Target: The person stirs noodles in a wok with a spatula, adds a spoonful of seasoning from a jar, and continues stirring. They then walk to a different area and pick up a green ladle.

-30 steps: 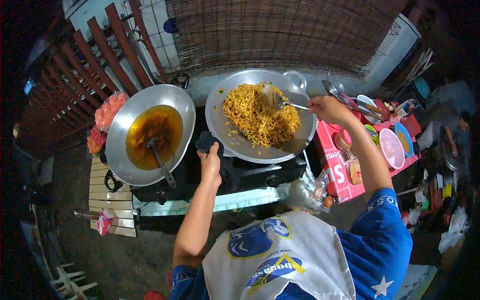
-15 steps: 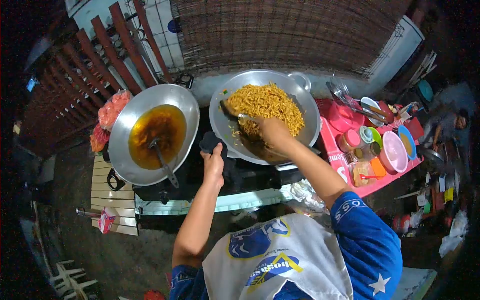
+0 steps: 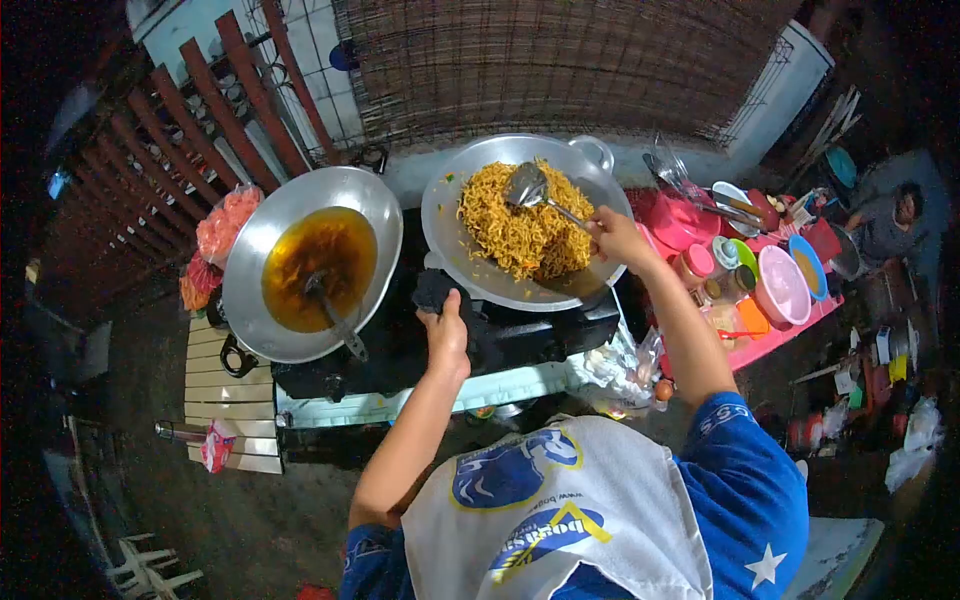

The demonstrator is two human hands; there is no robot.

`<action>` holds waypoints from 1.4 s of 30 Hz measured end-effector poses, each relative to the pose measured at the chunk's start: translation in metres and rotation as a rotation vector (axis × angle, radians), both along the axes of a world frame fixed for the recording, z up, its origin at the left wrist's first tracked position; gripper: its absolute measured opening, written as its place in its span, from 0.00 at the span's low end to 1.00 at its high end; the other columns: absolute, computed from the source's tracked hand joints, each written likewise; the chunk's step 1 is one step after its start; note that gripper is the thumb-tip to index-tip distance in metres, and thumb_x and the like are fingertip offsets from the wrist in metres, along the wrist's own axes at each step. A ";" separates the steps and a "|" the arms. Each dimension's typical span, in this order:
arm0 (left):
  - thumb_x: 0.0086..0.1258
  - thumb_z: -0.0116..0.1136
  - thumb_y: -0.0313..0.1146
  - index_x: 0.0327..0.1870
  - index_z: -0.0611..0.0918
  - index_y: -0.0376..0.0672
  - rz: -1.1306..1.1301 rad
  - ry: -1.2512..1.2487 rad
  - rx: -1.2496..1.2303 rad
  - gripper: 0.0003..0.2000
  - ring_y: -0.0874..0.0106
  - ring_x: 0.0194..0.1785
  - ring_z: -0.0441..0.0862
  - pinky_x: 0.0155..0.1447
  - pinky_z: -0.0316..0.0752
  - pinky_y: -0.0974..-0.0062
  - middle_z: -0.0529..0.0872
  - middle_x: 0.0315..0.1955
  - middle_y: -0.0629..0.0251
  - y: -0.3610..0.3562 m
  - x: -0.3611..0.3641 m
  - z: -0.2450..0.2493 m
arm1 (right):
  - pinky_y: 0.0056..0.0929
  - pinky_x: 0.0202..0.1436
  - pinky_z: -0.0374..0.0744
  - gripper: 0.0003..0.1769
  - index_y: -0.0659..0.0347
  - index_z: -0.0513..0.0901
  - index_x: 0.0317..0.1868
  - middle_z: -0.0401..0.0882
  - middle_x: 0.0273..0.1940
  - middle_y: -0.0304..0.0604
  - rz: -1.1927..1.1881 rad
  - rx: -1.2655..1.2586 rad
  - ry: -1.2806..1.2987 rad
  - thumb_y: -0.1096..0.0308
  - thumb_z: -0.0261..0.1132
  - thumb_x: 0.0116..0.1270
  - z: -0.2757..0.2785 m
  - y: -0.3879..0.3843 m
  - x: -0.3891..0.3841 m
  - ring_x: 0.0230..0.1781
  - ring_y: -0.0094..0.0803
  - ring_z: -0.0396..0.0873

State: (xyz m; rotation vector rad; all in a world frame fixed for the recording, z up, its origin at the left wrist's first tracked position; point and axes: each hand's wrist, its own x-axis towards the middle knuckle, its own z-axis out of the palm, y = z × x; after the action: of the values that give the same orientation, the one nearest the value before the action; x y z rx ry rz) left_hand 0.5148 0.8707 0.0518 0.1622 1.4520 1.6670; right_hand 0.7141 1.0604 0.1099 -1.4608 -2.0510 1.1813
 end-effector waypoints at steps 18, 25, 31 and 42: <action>0.71 0.33 0.41 0.64 0.53 0.44 -0.737 0.078 0.478 0.23 0.69 0.61 0.60 0.64 0.51 0.71 0.63 0.58 0.62 -0.101 0.084 0.055 | 0.31 0.54 0.64 0.27 0.68 0.63 0.53 0.63 0.46 0.52 0.154 0.417 0.500 0.57 0.57 0.60 -0.008 -0.250 0.007 0.50 0.44 0.64; 0.68 0.40 0.46 0.57 0.64 0.41 -0.959 -0.062 0.376 0.22 0.70 0.51 0.71 0.55 0.66 0.72 0.72 0.49 0.63 -0.085 0.163 0.015 | 0.36 0.48 0.67 0.17 0.69 0.69 0.44 0.67 0.39 0.55 -0.168 0.548 0.625 0.64 0.56 0.60 -0.020 -0.281 0.112 0.44 0.47 0.68; 0.59 0.57 0.40 0.56 0.63 0.41 -1.289 -0.057 0.058 0.26 0.68 0.45 0.73 0.47 0.72 0.69 0.72 0.46 0.60 -0.110 0.303 0.004 | 0.35 0.40 0.71 0.14 0.66 0.72 0.41 0.72 0.36 0.54 -0.411 0.272 0.346 0.66 0.56 0.59 -0.060 -0.352 0.240 0.39 0.44 0.74; 0.62 0.54 0.44 0.65 0.48 0.51 -2.255 0.232 0.246 0.35 0.62 0.60 0.58 0.55 0.63 0.67 0.53 0.61 0.52 -0.192 0.495 -0.042 | 0.33 0.25 0.69 0.16 0.65 0.72 0.31 0.72 0.23 0.50 -1.536 0.323 -0.056 0.62 0.65 0.52 -0.062 -0.549 0.351 0.22 0.33 0.73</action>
State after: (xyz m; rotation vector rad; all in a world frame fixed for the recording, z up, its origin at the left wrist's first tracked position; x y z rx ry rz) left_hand 1.0102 0.6788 0.0097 1.4536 0.3544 -0.1510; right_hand 1.0650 0.5116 0.0484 -2.0847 -0.5416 0.1299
